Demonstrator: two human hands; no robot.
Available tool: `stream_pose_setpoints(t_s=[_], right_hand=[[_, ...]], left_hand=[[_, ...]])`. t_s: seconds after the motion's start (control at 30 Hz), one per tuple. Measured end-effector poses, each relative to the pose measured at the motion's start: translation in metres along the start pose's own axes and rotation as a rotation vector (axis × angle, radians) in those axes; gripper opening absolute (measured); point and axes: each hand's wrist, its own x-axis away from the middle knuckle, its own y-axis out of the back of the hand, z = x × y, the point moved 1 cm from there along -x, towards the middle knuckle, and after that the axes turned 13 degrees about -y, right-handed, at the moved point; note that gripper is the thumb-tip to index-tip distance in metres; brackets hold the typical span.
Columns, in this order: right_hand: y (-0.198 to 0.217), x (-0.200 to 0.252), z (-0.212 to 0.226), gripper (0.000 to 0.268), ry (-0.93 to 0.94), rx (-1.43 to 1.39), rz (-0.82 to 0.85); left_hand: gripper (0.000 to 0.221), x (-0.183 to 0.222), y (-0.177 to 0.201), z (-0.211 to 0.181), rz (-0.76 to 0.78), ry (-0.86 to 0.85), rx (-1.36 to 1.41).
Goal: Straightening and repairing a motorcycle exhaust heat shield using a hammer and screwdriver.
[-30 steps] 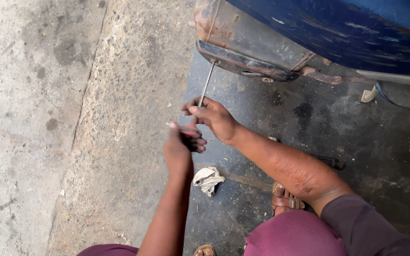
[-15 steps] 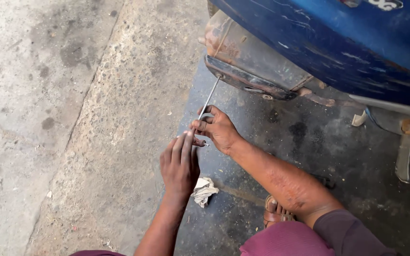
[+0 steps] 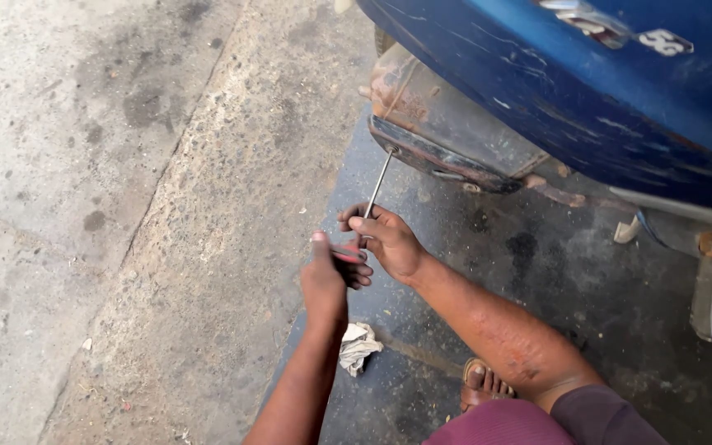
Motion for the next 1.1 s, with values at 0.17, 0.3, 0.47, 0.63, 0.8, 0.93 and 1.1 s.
stream_pose_setpoints(t_s=[0.17,0.3,0.47,0.63,0.8,0.93,1.1], right_hand=[[-0.021,0.004,0.015,0.05,-0.073,-0.199,0.163],[-0.002,-0.001,0.003,0.045,-0.048,-0.127,0.04],[-0.005,-0.006,-0.002,0.032,-0.05,-0.025,-0.153],[-0.01,-0.004,0.005,0.028,-0.077,-0.028,-0.174],[-0.019,-0.001,0.014,0.028,-0.095,-0.017,-0.191],[0.013,-0.023,-0.002,0.03,-0.042,-0.028,-0.129],[0.016,-0.023,-0.004,0.029,-0.042,-0.004,-0.07]], left_hand=[[0.05,0.009,-0.01,0.004,-0.013,0.358,0.652],[0.041,0.035,-0.029,0.025,-0.039,0.461,0.919],[0.025,0.041,0.013,-0.012,-0.267,-0.313,-0.141],[0.065,0.019,0.037,-0.041,-0.292,-0.707,-0.478],[0.071,0.01,0.047,-0.049,-0.215,-0.672,-0.63],[0.069,0.019,0.029,-0.026,0.017,-0.496,-0.571],[0.06,0.023,-0.018,-0.017,0.107,0.235,0.432]])
